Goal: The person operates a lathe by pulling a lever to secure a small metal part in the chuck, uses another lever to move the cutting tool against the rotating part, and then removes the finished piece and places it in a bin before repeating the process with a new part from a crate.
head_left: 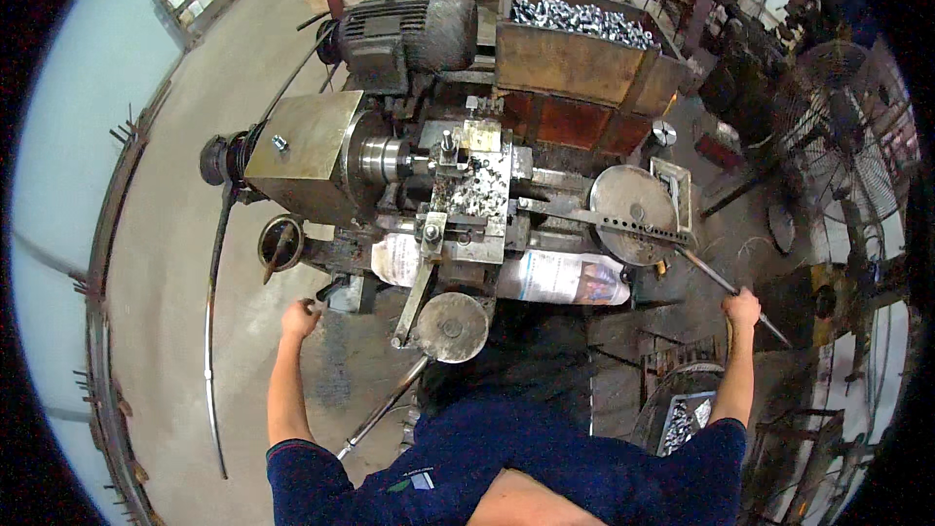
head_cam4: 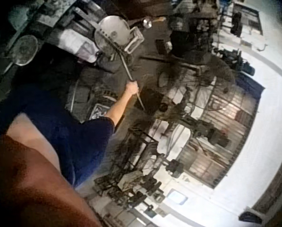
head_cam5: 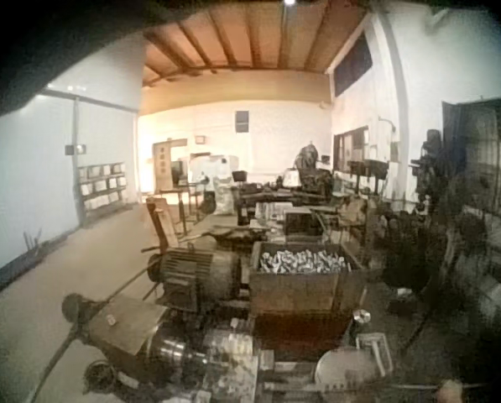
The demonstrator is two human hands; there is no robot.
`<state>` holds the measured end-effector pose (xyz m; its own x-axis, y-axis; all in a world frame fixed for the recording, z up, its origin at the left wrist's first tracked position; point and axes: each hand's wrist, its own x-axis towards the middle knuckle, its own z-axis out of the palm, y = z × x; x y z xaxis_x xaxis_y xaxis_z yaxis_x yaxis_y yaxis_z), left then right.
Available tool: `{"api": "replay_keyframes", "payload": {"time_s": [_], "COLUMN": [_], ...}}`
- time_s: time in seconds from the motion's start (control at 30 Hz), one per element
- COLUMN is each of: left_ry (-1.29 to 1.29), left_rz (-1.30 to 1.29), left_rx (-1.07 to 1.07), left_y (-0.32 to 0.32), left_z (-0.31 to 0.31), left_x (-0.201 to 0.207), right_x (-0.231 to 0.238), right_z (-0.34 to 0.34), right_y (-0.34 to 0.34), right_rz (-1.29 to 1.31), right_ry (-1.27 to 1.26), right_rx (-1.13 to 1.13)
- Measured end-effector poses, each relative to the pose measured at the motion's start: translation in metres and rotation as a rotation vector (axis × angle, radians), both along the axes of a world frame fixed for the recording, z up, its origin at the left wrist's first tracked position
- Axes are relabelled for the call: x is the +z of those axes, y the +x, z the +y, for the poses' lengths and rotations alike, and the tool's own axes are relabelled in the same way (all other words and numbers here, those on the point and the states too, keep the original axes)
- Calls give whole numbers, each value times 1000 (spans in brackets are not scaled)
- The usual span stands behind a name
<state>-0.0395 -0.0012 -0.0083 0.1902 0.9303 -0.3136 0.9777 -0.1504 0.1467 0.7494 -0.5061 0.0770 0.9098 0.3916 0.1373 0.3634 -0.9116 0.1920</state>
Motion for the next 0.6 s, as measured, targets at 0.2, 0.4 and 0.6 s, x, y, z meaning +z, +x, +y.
{"api": "replay_keyframes", "payload": {"time_s": [0.2,0.4,0.6], "left_ry": [-235,-337,-213], "left_rz": [-244,-344,-417], "left_rx": [170,326,229], "left_y": [-50,-62,-37], "left_z": [-39,-59,-44], "left_x": [-16,-39,-42], "right_x": [-1,0,14], "right_z": [-12,-5,4], "right_y": [-108,-228,-256], "right_rz": [70,295,352], "right_ry": [70,193,278], "right_rx": [52,-89,-71]}}
